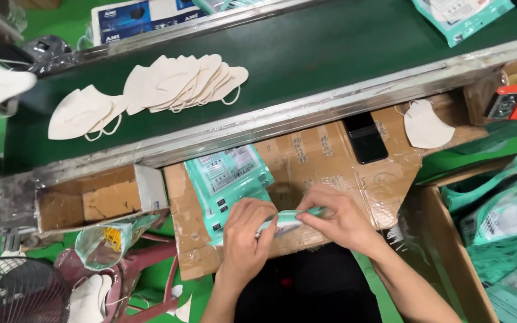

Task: Tying off bags of masks and then packaging individual masks into plastic sleeves by a conveyor belt.

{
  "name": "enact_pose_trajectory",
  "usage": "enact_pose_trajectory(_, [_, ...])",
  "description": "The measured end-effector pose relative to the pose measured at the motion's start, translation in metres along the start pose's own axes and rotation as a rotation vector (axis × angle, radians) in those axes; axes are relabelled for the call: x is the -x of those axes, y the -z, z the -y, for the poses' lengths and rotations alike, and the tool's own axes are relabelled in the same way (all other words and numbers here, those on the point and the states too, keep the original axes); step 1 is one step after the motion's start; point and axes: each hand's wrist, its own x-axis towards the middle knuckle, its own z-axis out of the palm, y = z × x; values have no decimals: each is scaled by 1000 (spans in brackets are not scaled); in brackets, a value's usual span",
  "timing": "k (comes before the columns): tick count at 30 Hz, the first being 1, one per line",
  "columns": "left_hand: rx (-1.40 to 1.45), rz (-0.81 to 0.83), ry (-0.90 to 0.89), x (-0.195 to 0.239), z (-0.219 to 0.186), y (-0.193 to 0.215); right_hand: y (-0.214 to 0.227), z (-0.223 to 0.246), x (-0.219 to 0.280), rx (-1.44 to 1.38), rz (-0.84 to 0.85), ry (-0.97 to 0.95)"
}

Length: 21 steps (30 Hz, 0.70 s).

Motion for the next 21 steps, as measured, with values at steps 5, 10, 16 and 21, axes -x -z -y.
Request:
enact_pose_trajectory(5, [-141,-24,-107,-1,6,2,-5,13,-14,14,43,-59])
enact_pose_trajectory(10, [-40,75,-80,-4,14,5,-12,14,-16,-105,94,-130])
enact_pose_trajectory(16, [-73,46,-48,-17,39,0,-7,-1,-34,-92,-19,-133])
enact_pose_trajectory(21, [-179,-301,37,-99,98,36,57,-81,-75,-285,-488,-187])
